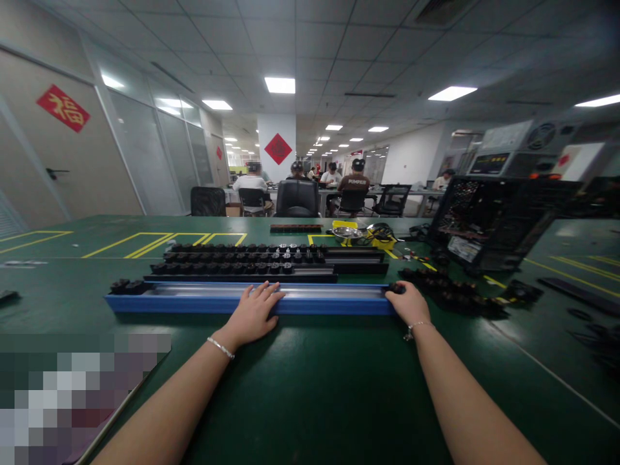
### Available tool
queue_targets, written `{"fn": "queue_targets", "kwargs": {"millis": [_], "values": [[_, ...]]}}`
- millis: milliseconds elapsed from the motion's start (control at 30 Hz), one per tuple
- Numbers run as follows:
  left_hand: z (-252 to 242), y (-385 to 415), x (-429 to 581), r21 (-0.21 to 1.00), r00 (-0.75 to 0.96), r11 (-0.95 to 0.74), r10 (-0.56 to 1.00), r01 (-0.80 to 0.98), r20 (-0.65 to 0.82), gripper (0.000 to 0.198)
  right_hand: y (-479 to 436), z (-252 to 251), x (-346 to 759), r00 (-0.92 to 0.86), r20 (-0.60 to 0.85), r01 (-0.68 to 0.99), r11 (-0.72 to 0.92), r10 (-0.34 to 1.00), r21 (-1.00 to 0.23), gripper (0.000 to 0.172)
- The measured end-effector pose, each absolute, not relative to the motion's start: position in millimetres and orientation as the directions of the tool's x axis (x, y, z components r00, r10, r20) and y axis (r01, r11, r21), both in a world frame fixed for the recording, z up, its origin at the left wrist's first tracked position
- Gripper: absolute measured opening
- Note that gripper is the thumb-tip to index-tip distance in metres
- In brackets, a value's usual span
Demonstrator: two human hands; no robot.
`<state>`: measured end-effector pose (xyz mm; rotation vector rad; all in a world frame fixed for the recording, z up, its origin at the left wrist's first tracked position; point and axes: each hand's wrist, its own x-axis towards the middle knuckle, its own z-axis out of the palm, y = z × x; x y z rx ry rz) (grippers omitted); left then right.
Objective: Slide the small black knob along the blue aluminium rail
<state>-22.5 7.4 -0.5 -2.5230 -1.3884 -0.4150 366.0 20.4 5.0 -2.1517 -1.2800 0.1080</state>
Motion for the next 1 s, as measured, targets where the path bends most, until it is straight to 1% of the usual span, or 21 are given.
{"fn": "queue_targets", "kwargs": {"millis": [433,767,1000], "values": [[-1,8,-22,-0.052,0.503,-0.520,0.788,0.852,0.357,0.057,22,2,373,0.578,0.255,0.714,-0.329,0.775,-0.618,0.045],[1,7,-22,-0.052,0.509,-0.526,0.786,0.849,0.350,0.057,21,3,377,0.615,0.216,0.665,-0.352,0.758,-0.659,0.045],[1,7,-23,-0.047,0.507,-0.526,0.787,0.849,0.350,0.057,23,-1,380,0.616,0.251,0.662,-0.318,0.747,-0.679,0.043]]}}
